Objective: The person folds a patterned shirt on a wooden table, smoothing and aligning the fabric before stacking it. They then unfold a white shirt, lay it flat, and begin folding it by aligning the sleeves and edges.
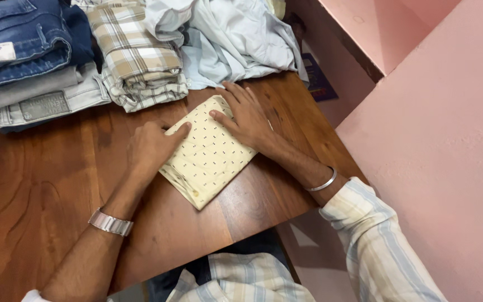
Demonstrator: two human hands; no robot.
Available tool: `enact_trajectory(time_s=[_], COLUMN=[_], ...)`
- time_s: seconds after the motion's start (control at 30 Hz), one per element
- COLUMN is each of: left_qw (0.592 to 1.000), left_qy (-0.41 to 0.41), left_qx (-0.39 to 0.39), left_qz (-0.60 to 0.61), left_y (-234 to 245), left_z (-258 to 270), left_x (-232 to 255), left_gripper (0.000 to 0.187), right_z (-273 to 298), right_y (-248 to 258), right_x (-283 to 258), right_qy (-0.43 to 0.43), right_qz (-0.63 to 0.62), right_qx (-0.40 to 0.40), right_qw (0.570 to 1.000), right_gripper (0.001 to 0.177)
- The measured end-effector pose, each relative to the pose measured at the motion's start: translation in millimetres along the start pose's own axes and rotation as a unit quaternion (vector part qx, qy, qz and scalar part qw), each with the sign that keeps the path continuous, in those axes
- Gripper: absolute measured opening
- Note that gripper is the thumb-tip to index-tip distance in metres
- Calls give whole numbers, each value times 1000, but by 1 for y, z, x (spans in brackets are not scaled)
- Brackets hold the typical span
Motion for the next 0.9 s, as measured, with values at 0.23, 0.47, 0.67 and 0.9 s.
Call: enact_trajectory(time_s=[0.23, 0.47, 0.67, 0.9], left_qw=[965, 962, 853, 838], left_qy=[45, 26, -445, -462], left_qx=[-165, -90, 263, 51], left_qz=[199, 256, -73, -288], left_y=[-28, 12, 74, -23], left_z=[-12, -16, 19, 41], left_x=[-18, -7, 27, 69], left_gripper=[57, 39, 22, 86], right_z=[3, 4, 8, 16], right_y=[22, 44, 46, 56], right_x=[-20, -27, -24, -18], right_qy=[1, -19, 37, 100], right_qz=[-43, -95, -102, -141], right_qx=[31, 85, 158, 329], right_qw=[999, 992, 982, 929], right_gripper=[53, 51, 50, 50])
Point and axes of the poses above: each hand's wrist, its own z-axis away from the middle knuckle, its own y-axis out of the back of the hand, x = y × z, the point moved 4 cm from there along -z, towards the middle knuckle, and after that the axes turned 3 degrees about -y, right-handed, at the moved point
